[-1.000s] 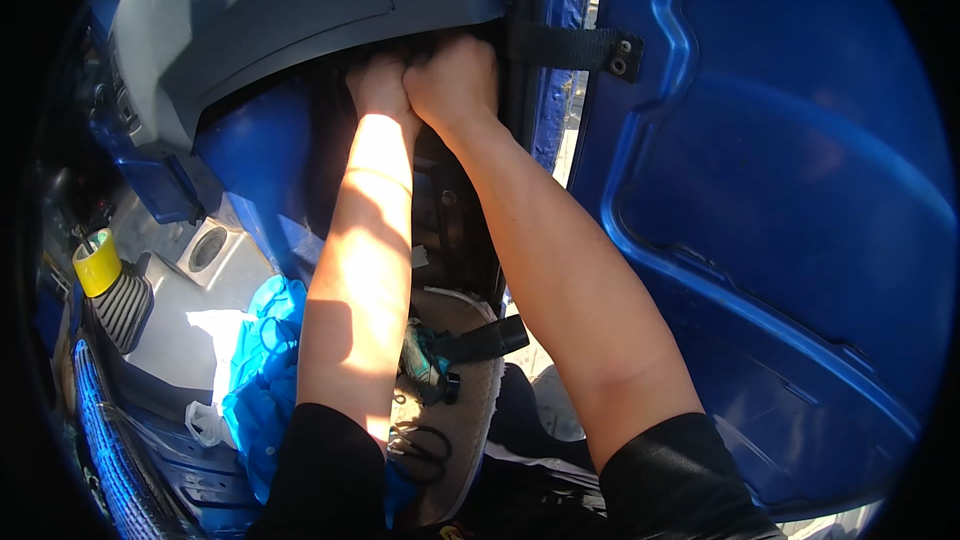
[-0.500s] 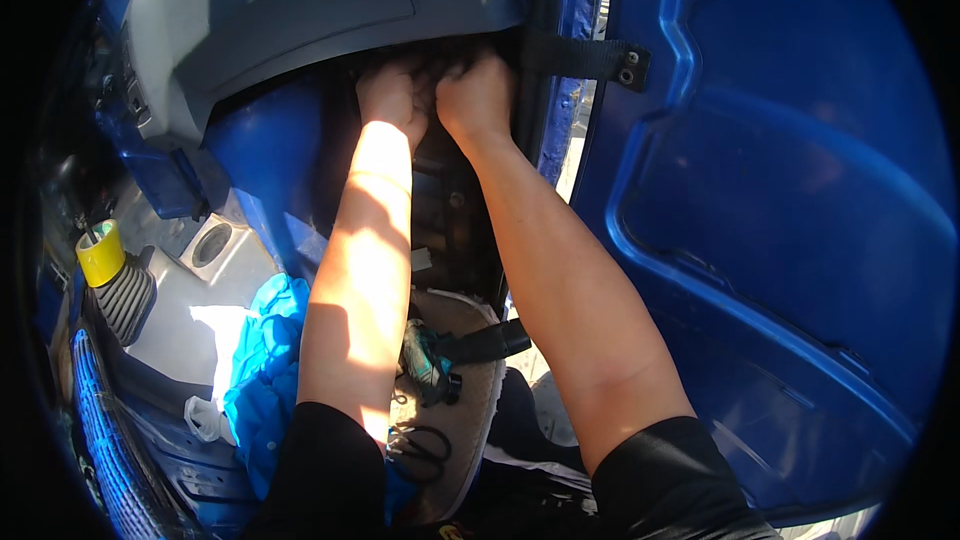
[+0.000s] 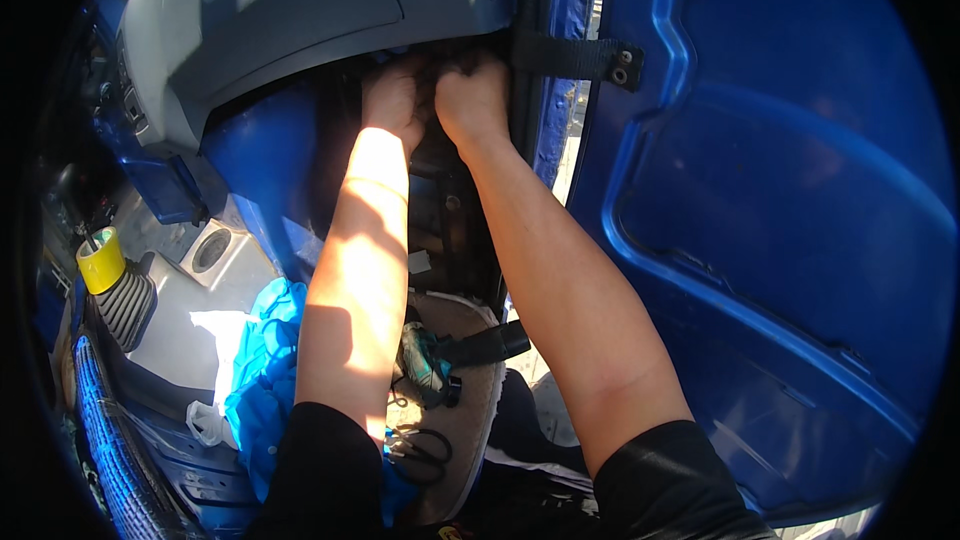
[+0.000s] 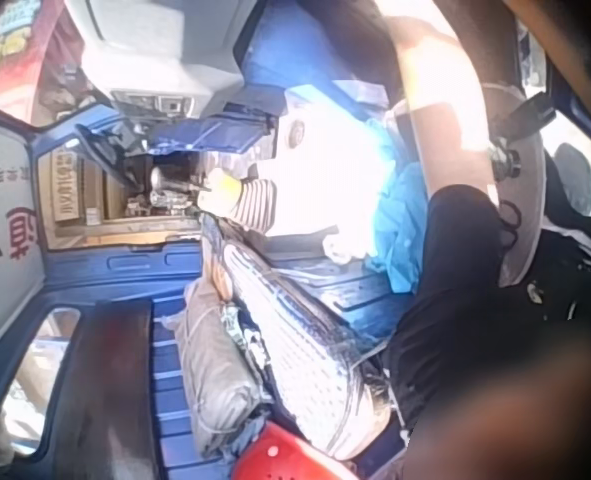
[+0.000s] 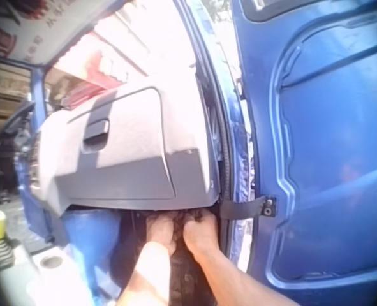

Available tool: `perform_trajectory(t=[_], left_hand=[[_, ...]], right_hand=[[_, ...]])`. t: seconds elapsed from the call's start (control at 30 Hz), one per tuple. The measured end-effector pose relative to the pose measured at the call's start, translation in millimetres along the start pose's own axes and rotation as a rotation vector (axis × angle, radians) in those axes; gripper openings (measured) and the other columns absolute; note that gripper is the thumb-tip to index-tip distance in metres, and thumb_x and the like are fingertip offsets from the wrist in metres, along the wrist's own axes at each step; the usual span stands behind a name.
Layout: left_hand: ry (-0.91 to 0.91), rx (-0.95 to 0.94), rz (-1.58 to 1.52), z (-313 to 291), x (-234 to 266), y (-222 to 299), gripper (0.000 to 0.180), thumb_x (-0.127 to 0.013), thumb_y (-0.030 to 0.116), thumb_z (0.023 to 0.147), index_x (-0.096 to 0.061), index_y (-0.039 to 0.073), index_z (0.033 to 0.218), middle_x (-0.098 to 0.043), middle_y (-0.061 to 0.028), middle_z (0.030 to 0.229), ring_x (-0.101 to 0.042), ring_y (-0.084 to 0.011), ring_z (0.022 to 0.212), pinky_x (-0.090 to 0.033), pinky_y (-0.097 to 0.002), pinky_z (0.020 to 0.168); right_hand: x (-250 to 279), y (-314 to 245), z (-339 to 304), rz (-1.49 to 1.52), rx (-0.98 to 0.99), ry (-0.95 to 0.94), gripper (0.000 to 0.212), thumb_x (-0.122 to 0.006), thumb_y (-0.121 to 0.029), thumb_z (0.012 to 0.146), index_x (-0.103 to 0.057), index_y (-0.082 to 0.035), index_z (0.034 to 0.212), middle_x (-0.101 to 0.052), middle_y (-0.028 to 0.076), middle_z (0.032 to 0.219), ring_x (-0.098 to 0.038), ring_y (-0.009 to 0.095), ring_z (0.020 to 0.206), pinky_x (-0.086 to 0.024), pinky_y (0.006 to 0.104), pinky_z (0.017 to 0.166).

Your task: The person selects pliers from a cluttered workbench, cuts a wire, and then works inside the driver's side of a blue truck, manipulating wires under the dashboard.

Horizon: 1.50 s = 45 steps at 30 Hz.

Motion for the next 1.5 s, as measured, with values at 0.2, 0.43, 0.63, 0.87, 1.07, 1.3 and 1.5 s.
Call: perform_trajectory(t=[0.2, 0.43, 0.63, 0.87, 1.07, 1.3, 1.5], left_hand=[[0.029, 0.092, -0.151, 8, -3, -5, 0.007, -0.061, 0.013, 0.088, -0.064, 0.007, 0.091, -0.062, -0.0041, 0.075, -0.054, -0.0131, 0.056, -0.042, -0.0259, 0.048], [0.016, -0.027, -0.076, 12, 3, -8, 0.003, -0.063, 0.003, 0.081, -0.062, 0.002, 0.080, -0.059, -0.0060, 0.070, -0.054, -0.0153, 0.057, -0.042, -0.0280, 0.049], [0.050, -0.232, 0.009, 10, 4, -7, 0.013, -0.072, 0.003, 0.072, -0.061, -0.004, 0.070, -0.061, -0.0070, 0.069, -0.055, -0.0170, 0.060, -0.043, -0.0325, 0.056], [0.118, -0.658, 0.354, 12, -1, -6, 0.019, -0.075, 0.002, 0.071, -0.065, -0.010, 0.081, -0.066, -0.0107, 0.081, -0.061, -0.0164, 0.071, -0.050, -0.0323, 0.063], [0.102, -0.431, 0.331, 5, 7, -7, 0.034, -0.077, 0.016, 0.073, -0.066, -0.009, 0.093, -0.069, -0.0195, 0.083, -0.067, -0.0256, 0.075, -0.052, -0.0355, 0.068], [-0.086, -0.082, 0.134, -15, 27, -7, 0.019, -0.064, 0.008, 0.086, -0.061, -0.003, 0.102, -0.065, -0.0138, 0.090, -0.065, -0.0220, 0.077, -0.055, -0.0358, 0.069], [-0.172, -0.023, 0.119, -17, 32, -2, 0.020, -0.060, 0.005, 0.087, -0.058, -0.002, 0.106, -0.065, -0.0137, 0.093, -0.066, -0.0245, 0.079, -0.057, -0.0384, 0.075]], right_hand=[[2, 2, -7, 0.035, -0.062, -0.042, 0.020, -0.058, -0.010, 0.083, -0.066, 0.004, 0.095, -0.066, 0.011, 0.086, -0.060, 0.019, 0.079, -0.046, 0.0314, 0.074], [1, 9, -13, 0.077, -0.029, -0.063, 0.017, -0.059, -0.011, 0.085, -0.065, 0.004, 0.089, -0.063, 0.007, 0.075, -0.055, 0.014, 0.064, -0.043, 0.0292, 0.060], [3, 15, -16, 0.104, -0.035, -0.125, 0.012, -0.059, -0.006, 0.086, -0.063, 0.005, 0.088, -0.061, 0.007, 0.072, -0.053, 0.012, 0.058, -0.042, 0.0274, 0.053], [4, 19, -19, 0.077, -0.025, -0.121, 0.017, -0.059, -0.009, 0.084, -0.066, 0.005, 0.092, -0.066, 0.011, 0.077, -0.061, 0.017, 0.069, -0.049, 0.0314, 0.066], [2, 19, -20, 0.128, -0.077, -0.172, 0.015, -0.059, -0.005, 0.086, -0.066, 0.005, 0.094, -0.067, 0.011, 0.083, -0.061, 0.017, 0.074, -0.049, 0.0299, 0.069], [3, 15, -24, 0.137, -0.137, -0.182, 0.011, -0.056, -0.002, 0.090, -0.064, 0.004, 0.094, -0.066, 0.009, 0.082, -0.060, 0.014, 0.069, -0.049, 0.0276, 0.062], [0, 13, -18, 0.053, -0.039, -0.198, 0.009, -0.056, -0.001, 0.090, -0.063, 0.003, 0.093, -0.062, 0.006, 0.077, -0.056, 0.012, 0.063, -0.047, 0.0258, 0.056]])
Point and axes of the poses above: each hand's wrist, its own z-axis towards the middle knuckle, its own x-axis out of the back of the hand, y = z × x, the point moved 3 cm from there along z, towards the middle knuckle
